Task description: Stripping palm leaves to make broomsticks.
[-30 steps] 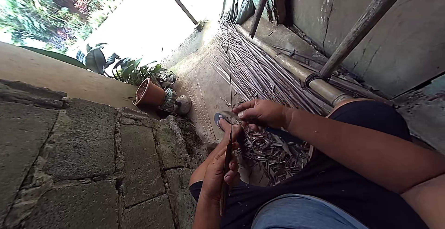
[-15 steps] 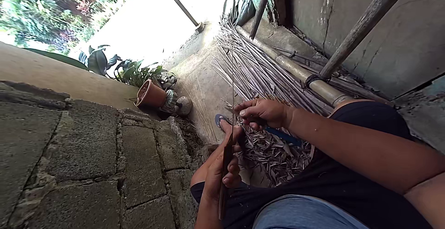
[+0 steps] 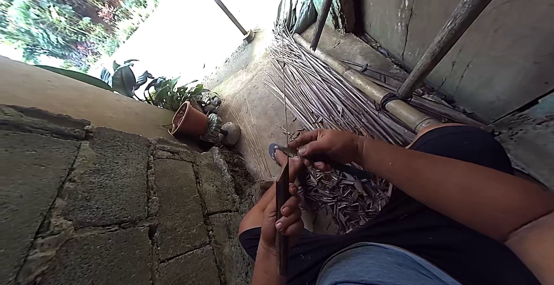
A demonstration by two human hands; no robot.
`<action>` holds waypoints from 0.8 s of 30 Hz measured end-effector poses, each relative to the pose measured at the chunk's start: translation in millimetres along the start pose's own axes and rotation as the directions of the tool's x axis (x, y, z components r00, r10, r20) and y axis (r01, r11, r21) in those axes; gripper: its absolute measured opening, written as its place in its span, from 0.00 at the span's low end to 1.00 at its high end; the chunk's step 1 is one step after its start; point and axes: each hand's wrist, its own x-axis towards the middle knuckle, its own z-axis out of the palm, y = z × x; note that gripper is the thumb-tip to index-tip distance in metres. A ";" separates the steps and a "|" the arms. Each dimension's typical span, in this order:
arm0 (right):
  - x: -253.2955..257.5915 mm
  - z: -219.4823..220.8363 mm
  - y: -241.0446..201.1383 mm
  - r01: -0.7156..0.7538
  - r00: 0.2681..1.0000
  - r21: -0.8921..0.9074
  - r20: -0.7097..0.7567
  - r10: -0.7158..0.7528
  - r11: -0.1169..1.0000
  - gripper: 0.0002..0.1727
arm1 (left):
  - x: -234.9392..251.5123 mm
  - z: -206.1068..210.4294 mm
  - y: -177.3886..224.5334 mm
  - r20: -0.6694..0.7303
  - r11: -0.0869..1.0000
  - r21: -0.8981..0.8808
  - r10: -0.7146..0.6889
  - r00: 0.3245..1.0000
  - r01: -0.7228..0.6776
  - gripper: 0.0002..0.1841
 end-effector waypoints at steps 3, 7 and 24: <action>2.3 3.1 8.9 -0.010 0.987 -0.075 0.158 0.022 0.997 0.19 | 0.9 0.1 2.1 0.009 1.000 0.007 0.002 1.000 -0.002 0.08; 5.1 -10.9 -4.4 0.093 0.994 0.074 -0.062 -0.088 0.993 0.19 | -0.9 0.8 -1.1 0.017 0.999 0.032 -0.039 0.999 0.038 0.09; 1.9 19.7 3.9 -0.237 0.968 -0.142 -0.116 0.222 0.961 0.17 | 3.7 4.5 -14.7 -0.050 -0.087 0.987 0.645 0.763 0.138 0.15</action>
